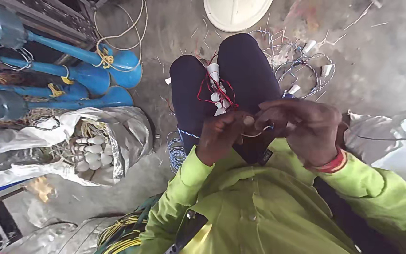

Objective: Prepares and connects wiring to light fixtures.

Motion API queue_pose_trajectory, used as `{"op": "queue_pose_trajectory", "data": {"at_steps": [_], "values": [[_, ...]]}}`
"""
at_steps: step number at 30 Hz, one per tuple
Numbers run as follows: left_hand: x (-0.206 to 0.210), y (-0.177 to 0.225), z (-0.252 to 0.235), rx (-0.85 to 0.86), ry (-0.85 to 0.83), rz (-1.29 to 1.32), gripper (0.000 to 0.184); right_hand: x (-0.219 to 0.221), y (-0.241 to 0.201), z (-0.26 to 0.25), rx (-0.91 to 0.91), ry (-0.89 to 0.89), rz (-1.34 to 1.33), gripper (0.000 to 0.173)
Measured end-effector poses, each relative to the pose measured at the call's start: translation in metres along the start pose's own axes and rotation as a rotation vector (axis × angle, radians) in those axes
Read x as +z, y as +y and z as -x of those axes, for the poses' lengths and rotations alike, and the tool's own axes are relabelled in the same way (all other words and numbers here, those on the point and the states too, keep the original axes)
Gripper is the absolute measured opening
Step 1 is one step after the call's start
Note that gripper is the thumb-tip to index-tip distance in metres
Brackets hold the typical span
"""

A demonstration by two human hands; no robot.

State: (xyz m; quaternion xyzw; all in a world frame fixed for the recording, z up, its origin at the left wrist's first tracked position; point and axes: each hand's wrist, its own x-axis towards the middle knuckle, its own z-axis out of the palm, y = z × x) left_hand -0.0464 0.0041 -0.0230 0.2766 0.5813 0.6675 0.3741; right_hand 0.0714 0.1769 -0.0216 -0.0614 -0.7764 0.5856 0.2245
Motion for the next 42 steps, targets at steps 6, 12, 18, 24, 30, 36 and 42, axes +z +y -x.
{"op": "queue_pose_trajectory", "data": {"at_steps": [6,12,18,24,30,36,42], "values": [[-0.005,0.004,0.001,0.089,-0.067,-0.116,0.012,0.000,-0.009,-0.009,0.616,0.004,-0.375,0.030],[0.005,-0.007,-0.003,0.487,0.080,-0.801,0.013,-0.002,-0.004,-0.017,0.776,-0.026,-0.318,0.031],[0.000,-0.014,0.002,0.776,0.096,-0.931,0.016,-0.006,0.006,-0.023,0.751,-0.338,-0.073,0.018],[-0.003,-0.010,-0.001,0.668,0.087,-0.982,0.016,-0.002,0.005,-0.026,0.690,-0.296,0.057,0.015],[-0.005,-0.006,-0.001,0.530,0.250,-0.890,0.014,-0.011,-0.001,-0.009,0.282,-0.091,0.179,0.024],[0.000,0.001,0.000,0.467,0.248,-0.853,0.014,0.012,-0.005,-0.006,0.105,-0.058,0.250,0.018],[0.004,-0.004,0.002,0.573,0.282,-0.933,0.013,0.023,-0.008,-0.001,0.264,0.048,0.215,0.023]]}}
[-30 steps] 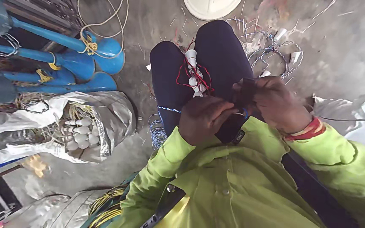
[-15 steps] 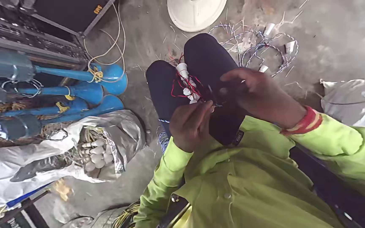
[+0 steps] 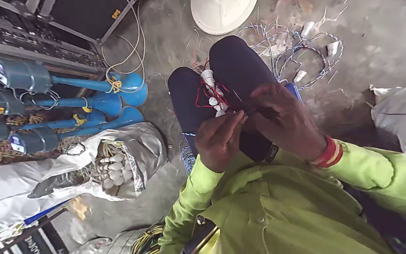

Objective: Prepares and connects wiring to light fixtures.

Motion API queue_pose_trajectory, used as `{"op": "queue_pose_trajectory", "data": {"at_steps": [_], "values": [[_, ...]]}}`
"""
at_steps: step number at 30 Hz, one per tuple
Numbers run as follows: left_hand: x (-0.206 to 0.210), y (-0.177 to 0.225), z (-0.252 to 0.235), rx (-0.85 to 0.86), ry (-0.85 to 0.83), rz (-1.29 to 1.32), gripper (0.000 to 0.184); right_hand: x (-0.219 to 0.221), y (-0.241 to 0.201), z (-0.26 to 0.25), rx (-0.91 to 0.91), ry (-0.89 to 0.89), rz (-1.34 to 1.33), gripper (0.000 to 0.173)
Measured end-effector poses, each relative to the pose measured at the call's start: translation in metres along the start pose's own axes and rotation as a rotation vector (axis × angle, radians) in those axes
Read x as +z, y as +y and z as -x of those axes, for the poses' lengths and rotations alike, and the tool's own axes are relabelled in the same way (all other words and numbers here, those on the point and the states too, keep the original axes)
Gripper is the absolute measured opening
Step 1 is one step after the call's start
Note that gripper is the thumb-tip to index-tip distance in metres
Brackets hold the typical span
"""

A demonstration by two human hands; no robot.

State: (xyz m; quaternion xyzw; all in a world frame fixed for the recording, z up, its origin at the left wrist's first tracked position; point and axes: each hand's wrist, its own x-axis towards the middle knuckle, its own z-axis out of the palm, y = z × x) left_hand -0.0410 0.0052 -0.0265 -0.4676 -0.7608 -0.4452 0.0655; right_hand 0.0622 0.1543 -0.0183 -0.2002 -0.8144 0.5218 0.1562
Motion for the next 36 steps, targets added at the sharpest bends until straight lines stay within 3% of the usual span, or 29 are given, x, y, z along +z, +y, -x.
{"op": "queue_pose_trajectory", "data": {"at_steps": [4,9,12,16,20,23,26,30,36], "values": [[0.005,0.001,0.000,0.018,0.042,-0.042,0.012,0.002,0.000,-0.002,0.037,-0.054,-0.021,0.026],[-0.001,0.001,-0.011,-0.011,-0.069,0.035,0.014,0.004,0.001,-0.004,0.085,-0.053,-0.024,0.026],[-0.006,0.004,-0.015,-0.194,-0.153,0.162,0.018,0.004,-0.001,-0.006,0.192,-0.044,-0.165,0.022],[-0.017,0.003,-0.016,-0.518,-0.180,0.557,0.022,-0.002,-0.002,-0.011,0.289,-0.121,-0.445,0.034],[-0.020,-0.004,-0.014,-0.659,-0.198,0.707,0.022,-0.009,0.000,-0.013,0.137,-0.151,-0.159,0.030],[-0.023,-0.005,-0.013,-0.625,-0.201,0.692,0.022,-0.010,0.001,-0.013,0.022,-0.096,0.148,0.044],[-0.031,-0.008,-0.011,-0.579,-0.258,0.692,0.023,-0.015,0.006,-0.013,-0.021,-0.138,0.283,0.058],[-0.037,-0.014,-0.009,-0.541,-0.330,0.724,0.021,-0.012,-0.004,-0.005,-0.087,-0.124,0.335,0.042],[-0.027,-0.020,-0.007,-0.660,-0.333,0.889,0.017,-0.009,-0.002,-0.003,0.031,-0.161,0.097,0.029]]}}
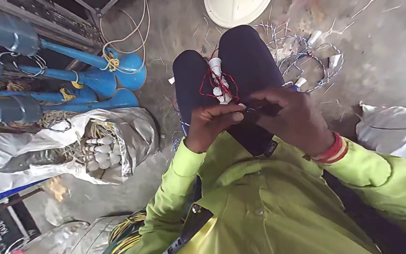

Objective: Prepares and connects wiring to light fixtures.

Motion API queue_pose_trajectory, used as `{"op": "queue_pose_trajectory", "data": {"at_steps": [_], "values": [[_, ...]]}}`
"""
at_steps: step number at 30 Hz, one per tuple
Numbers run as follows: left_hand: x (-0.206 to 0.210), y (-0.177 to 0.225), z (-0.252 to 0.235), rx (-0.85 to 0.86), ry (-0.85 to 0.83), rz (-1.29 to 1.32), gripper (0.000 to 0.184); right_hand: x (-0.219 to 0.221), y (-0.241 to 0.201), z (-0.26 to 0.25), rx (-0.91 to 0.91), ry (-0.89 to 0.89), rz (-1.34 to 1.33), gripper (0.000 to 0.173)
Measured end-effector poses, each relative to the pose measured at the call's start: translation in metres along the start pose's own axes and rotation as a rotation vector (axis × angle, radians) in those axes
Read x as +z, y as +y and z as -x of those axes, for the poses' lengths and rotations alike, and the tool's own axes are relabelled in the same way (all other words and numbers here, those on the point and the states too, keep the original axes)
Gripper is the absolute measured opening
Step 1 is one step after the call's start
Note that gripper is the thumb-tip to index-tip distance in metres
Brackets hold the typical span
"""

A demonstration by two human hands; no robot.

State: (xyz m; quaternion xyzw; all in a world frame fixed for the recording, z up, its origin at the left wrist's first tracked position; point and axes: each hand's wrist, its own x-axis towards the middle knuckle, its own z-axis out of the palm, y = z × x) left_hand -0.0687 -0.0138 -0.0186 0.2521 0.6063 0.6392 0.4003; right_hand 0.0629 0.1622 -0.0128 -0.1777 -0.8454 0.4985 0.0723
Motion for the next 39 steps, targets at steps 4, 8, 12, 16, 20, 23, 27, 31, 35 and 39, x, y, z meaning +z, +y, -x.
{"op": "queue_pose_trajectory", "data": {"at_steps": [4,8,12,16,20,23,27,31,35,39], "values": [[-0.004,-0.013,0.005,-0.112,0.020,0.181,0.017,0.004,-0.003,0.002,0.005,0.000,0.014,0.022],[0.000,-0.011,0.009,0.032,0.023,0.091,0.019,0.004,-0.002,-0.002,-0.041,-0.051,0.108,0.021],[0.008,-0.001,0.012,0.192,-0.004,-0.093,0.017,0.005,0.004,-0.001,-0.064,-0.070,-0.041,0.020],[0.012,0.000,-0.004,0.125,0.090,-0.030,0.014,0.004,0.007,-0.004,0.031,-0.132,-0.217,0.017],[0.010,0.005,-0.008,-0.187,0.104,0.173,0.013,-0.007,0.012,-0.010,0.030,-0.255,-0.230,0.015],[0.010,0.006,-0.008,-0.278,0.124,0.201,0.013,-0.006,0.012,-0.007,-0.082,-0.121,-0.018,0.027],[0.010,0.001,-0.009,-0.289,0.112,0.182,0.013,-0.006,0.013,-0.005,-0.518,-0.027,0.141,0.024],[0.016,0.001,-0.008,-0.257,0.098,0.107,0.014,-0.003,0.024,-0.005,-0.734,0.021,0.136,0.013],[0.020,-0.006,-0.003,-0.083,-0.002,0.137,0.014,-0.003,0.016,0.000,-0.300,0.040,-0.185,0.020],[0.017,-0.013,-0.002,0.131,-0.097,0.040,0.017,0.002,0.015,-0.002,-0.035,-0.015,-0.410,0.014]]}}
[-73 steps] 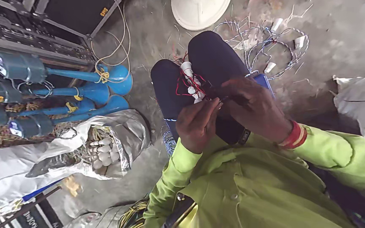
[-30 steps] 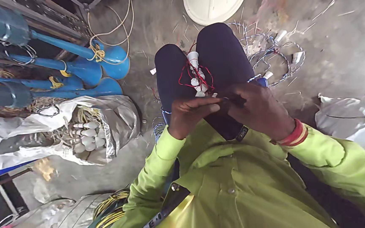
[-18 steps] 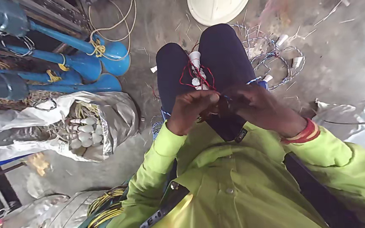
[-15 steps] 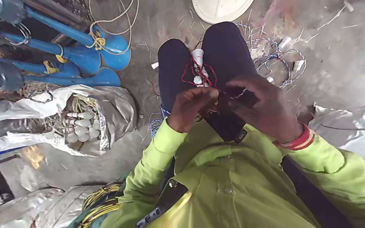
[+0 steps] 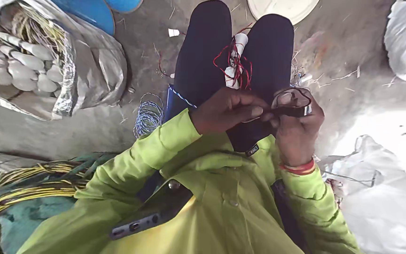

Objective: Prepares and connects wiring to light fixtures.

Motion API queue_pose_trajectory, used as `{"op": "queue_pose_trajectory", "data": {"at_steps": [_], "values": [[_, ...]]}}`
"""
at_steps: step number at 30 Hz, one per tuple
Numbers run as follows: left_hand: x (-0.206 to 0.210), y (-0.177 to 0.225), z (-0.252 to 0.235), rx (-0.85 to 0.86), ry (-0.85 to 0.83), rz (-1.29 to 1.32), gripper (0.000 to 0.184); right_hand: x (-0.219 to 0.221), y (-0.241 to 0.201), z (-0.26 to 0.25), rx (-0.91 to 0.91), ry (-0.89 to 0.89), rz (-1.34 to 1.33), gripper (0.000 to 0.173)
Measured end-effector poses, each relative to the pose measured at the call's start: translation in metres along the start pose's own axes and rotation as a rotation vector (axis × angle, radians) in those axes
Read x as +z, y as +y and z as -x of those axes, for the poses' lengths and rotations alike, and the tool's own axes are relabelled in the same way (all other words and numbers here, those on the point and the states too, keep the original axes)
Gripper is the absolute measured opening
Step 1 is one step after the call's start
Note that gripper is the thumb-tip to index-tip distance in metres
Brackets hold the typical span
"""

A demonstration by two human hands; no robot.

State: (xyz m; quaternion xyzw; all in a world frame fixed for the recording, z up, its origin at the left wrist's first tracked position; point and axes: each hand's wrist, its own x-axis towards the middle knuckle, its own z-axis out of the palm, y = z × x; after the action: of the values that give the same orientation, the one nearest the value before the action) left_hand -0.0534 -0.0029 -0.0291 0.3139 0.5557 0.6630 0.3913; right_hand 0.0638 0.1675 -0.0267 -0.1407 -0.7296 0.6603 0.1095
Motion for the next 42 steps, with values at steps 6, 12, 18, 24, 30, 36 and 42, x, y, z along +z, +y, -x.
{"op": "queue_pose_trajectory", "data": {"at_steps": [6,12,18,24,30,36,42], "values": [[0.020,-0.007,0.002,0.429,0.256,-0.803,0.012,0.002,-0.003,0.001,0.185,-0.012,0.075,0.009],[0.020,-0.020,0.005,0.688,0.226,-0.904,0.015,-0.008,-0.012,-0.016,0.415,-0.174,0.014,0.021],[0.021,-0.015,0.002,0.509,0.306,-0.846,0.015,-0.012,-0.013,-0.010,0.420,-0.135,-0.145,0.039],[0.015,-0.007,0.001,0.382,0.413,-0.774,0.013,-0.022,-0.002,-0.006,0.148,-0.205,-0.026,0.027],[0.012,-0.002,0.001,0.294,0.349,-0.625,0.015,-0.012,0.003,-0.004,-0.045,-0.163,0.263,0.015],[0.011,-0.011,0.005,0.317,0.440,-0.796,0.019,-0.007,0.000,-0.001,0.079,-0.094,0.083,0.018],[0.016,-0.017,0.006,0.296,0.445,-0.898,0.018,-0.004,-0.003,-0.001,0.120,-0.038,0.022,0.017]]}}
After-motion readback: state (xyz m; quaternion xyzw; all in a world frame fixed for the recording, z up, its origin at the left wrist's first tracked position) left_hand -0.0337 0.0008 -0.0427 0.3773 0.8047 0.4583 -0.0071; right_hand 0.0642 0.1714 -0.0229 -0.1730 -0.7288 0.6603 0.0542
